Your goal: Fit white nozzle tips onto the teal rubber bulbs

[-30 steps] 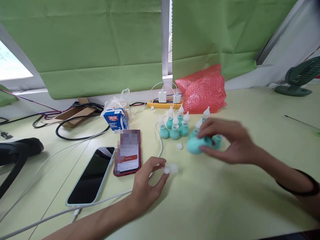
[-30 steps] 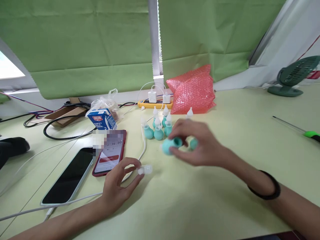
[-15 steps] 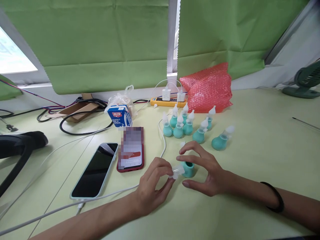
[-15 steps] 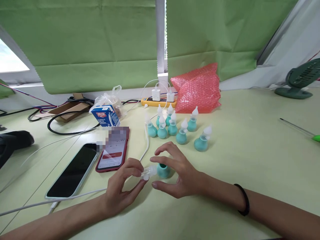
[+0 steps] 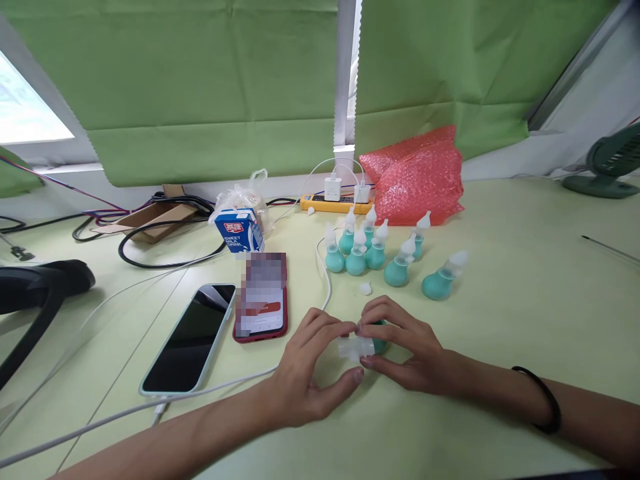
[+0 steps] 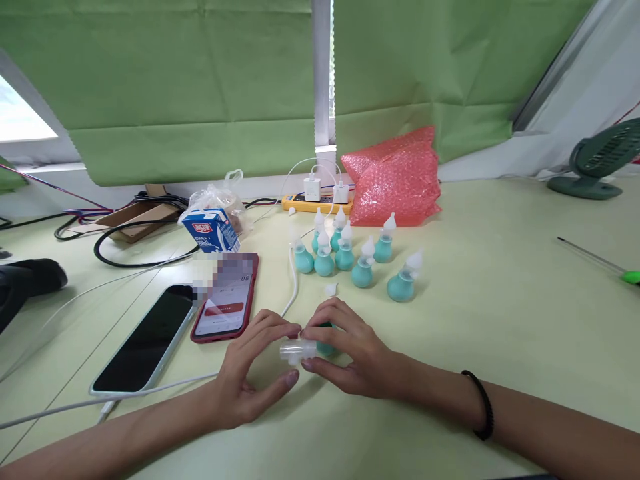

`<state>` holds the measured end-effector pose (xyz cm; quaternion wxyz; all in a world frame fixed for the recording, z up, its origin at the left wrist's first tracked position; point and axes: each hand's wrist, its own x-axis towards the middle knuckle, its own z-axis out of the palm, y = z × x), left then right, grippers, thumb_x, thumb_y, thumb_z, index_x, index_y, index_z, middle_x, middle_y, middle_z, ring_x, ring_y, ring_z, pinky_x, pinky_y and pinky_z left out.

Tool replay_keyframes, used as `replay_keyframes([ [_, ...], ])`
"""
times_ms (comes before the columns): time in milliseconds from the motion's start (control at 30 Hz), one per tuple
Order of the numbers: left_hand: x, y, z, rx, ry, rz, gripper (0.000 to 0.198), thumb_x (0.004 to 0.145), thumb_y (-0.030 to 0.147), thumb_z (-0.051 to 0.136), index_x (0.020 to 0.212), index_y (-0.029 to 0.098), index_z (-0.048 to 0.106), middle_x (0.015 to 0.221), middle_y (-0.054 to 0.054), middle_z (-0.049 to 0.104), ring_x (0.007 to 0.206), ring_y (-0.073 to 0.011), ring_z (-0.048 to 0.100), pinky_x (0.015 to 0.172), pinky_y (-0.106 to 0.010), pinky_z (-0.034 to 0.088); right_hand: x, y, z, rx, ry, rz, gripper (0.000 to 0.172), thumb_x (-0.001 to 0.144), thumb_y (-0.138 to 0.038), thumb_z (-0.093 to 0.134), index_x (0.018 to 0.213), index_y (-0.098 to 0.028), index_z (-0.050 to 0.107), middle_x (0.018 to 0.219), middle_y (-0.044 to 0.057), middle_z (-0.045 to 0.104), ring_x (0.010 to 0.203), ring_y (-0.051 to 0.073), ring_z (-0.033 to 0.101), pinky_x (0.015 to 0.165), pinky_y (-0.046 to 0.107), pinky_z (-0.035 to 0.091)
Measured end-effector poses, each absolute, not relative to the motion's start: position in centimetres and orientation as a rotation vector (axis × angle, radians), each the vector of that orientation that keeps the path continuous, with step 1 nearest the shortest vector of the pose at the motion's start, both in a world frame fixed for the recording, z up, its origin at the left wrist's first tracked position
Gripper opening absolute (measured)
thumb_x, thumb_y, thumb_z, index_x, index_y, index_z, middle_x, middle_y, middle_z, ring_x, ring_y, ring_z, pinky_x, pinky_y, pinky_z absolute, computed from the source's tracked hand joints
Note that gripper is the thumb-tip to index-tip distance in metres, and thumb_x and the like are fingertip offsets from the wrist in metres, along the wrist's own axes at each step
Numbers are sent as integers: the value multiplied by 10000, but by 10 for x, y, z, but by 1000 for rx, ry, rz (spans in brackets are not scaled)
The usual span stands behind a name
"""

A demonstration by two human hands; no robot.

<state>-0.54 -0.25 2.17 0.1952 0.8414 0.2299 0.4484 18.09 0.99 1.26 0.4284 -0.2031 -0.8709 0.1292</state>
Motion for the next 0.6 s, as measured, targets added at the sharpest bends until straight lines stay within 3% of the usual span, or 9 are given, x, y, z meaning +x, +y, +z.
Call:
replay_keyframes([
  [167,-3,0,23,2392,693,1259,219,683,169,573,888,110,527,734,-87,569,663,-173,474,606,-343,402,180,10,13,-449,-2181,302,284,733,-128,576,1000,-150,481,828,63,508,813,167,457,712,353,441],
  [600,-6,0,15,2389,598,1248,239,722,147,571,947,96,504,710,-82,560,663,-164,426,582,-315,394,181,12,7,-418,-2187,203,314,739,-139,586,1036,-151,483,803,58,537,793,157,468,677,329,467],
])
